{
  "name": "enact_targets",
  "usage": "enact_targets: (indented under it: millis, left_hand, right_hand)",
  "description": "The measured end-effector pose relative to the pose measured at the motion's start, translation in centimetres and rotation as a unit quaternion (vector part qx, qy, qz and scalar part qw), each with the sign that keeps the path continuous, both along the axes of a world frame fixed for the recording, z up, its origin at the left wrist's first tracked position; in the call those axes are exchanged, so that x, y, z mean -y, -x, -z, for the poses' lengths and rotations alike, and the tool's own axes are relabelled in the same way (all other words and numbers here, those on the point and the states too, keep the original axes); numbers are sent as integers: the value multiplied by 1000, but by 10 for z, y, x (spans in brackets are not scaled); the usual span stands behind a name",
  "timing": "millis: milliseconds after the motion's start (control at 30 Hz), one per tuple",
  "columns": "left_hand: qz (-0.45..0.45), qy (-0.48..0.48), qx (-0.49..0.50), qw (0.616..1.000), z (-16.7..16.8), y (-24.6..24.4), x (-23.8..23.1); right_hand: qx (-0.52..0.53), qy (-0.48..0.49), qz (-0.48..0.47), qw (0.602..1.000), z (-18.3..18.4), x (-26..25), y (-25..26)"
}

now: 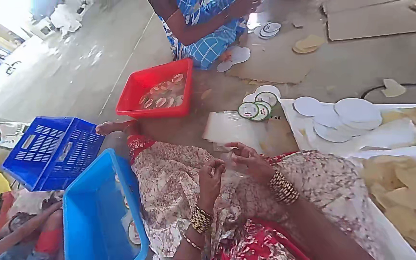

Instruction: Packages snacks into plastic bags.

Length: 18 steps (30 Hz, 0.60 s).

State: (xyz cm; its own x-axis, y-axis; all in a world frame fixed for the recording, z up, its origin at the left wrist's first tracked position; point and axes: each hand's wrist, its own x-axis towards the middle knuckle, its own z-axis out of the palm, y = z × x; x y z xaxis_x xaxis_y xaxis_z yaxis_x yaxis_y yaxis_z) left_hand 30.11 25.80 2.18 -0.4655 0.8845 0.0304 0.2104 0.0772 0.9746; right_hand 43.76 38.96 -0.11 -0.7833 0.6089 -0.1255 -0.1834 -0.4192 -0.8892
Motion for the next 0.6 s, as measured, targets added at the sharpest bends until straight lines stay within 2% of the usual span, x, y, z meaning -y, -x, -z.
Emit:
enact_targets:
  millis: [100, 200, 300, 400, 500, 600]
  left_hand:
    - [-15, 22, -34, 999, 1, 7, 6]
    - [-19, 32, -30, 999, 2, 8, 9]
    - [9, 63, 94, 994, -6, 2, 6]
    - [16, 94, 235, 967, -13, -4, 0]
    - [-20, 115, 253, 960, -10, -10, -2]
    - [-72, 90, 215, 970, -7, -11, -5]
  right_hand:
    - [-25, 41, 17, 999, -6, -1, -2]
    - [-5, -20, 56, 998, 0, 2, 2]
    - [68, -127, 57, 988, 2, 5, 6]
    - [84, -225, 64, 969, 7, 10, 7]
    - [34, -226, 70, 971, 5, 13, 5]
    - [20, -219, 57, 974, -2, -9, 4]
